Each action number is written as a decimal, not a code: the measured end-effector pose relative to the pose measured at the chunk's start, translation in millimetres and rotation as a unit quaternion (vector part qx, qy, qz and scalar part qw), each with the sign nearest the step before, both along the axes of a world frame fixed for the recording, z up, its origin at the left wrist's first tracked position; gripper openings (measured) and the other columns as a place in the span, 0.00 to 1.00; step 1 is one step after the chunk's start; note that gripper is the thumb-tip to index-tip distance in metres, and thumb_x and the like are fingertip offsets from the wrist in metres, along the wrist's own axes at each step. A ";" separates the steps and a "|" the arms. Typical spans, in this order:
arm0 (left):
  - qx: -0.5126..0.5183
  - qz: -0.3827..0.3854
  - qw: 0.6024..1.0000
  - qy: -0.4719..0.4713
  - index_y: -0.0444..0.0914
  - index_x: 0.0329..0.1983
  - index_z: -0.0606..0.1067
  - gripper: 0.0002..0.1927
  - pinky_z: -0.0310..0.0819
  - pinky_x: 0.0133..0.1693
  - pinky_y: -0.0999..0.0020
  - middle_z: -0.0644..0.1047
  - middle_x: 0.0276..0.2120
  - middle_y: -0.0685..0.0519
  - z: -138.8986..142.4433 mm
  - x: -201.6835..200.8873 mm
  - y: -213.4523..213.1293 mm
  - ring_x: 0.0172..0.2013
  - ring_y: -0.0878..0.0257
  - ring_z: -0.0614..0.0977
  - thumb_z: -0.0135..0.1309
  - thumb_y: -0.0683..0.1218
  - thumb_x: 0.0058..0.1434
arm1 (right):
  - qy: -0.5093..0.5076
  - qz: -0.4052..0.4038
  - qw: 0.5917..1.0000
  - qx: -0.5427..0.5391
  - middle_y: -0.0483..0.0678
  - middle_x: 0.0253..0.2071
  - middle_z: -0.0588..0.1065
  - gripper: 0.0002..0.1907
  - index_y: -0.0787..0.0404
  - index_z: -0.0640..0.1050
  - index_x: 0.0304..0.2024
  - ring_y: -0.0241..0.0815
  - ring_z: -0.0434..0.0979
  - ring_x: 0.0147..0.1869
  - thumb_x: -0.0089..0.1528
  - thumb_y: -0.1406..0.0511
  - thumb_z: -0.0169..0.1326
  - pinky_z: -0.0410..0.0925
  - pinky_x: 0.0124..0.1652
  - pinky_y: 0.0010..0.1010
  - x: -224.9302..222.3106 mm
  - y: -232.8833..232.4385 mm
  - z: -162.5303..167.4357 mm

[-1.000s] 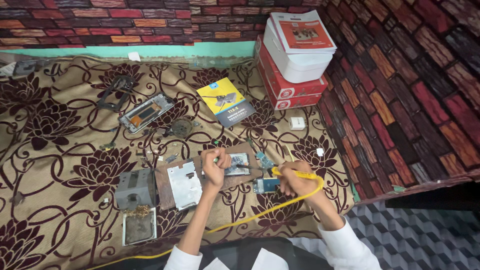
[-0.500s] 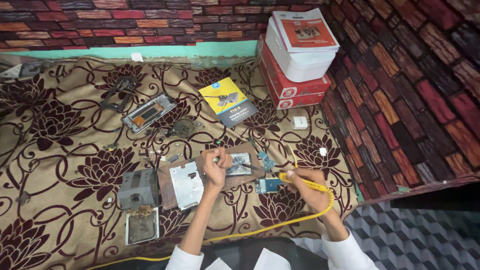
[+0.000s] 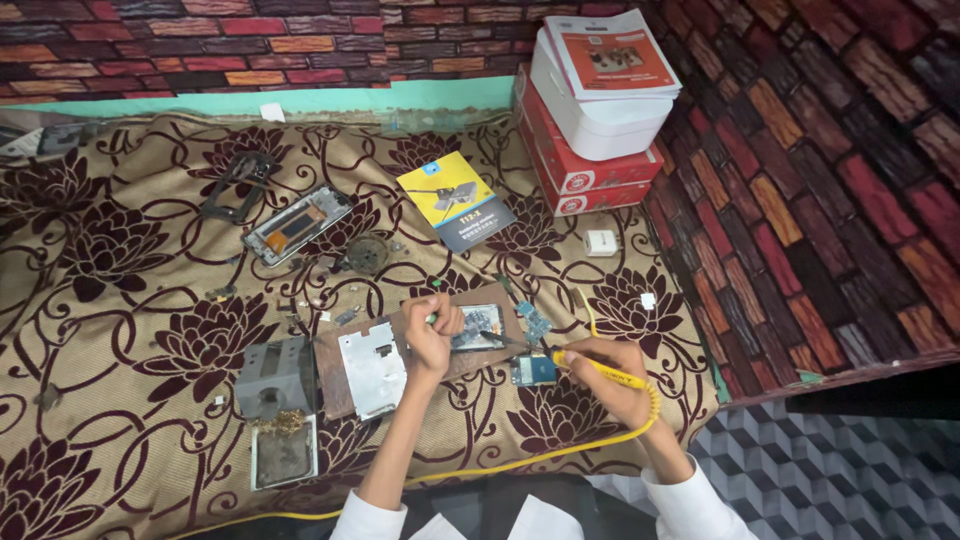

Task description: The person uses a soldering iron to work on a small circuit board placed on a wooden board. They hold the board steady with one hand while applying the soldering iron with the other. The workspace includes disassembled electronic parts and tools on a patterned cloth.

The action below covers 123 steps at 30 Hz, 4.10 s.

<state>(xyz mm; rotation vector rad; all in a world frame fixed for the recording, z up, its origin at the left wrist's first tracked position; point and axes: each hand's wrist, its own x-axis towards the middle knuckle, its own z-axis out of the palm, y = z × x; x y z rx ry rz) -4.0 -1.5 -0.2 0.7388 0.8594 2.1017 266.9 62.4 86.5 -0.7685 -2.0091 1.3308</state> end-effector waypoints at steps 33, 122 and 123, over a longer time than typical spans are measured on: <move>0.019 -0.008 1.000 -0.002 0.40 0.15 0.53 0.19 0.46 0.23 0.64 0.50 0.13 0.57 1.2 4.4 -0.3 0.16 0.65 0.51 0.38 0.50 0.60 | -0.154 0.091 0.980 -0.085 0.46 0.21 0.77 0.14 0.68 0.79 0.30 0.32 0.76 0.22 0.62 0.62 0.55 0.69 0.23 0.24 -25.9 32.3 51.4; -0.001 -0.004 1.000 -0.019 0.42 0.14 0.53 0.20 0.44 0.21 0.64 0.49 0.11 0.57 -11.1 -1.6 5.9 0.14 0.66 0.50 0.37 0.52 0.59 | -0.067 0.043 0.992 -0.101 0.48 0.18 0.76 0.14 0.68 0.78 0.29 0.32 0.72 0.17 0.62 0.62 0.51 0.64 0.17 0.23 -20.5 25.1 19.6; -0.008 0.002 1.000 -0.015 0.42 0.13 0.53 0.20 0.43 0.20 0.64 0.50 0.11 0.57 -11.6 -2.1 6.9 0.14 0.66 0.50 0.37 0.52 0.58 | -0.074 0.034 0.991 -0.110 0.48 0.18 0.75 0.14 0.67 0.77 0.29 0.32 0.72 0.17 0.62 0.62 0.51 0.64 0.17 0.23 -21.3 25.3 20.9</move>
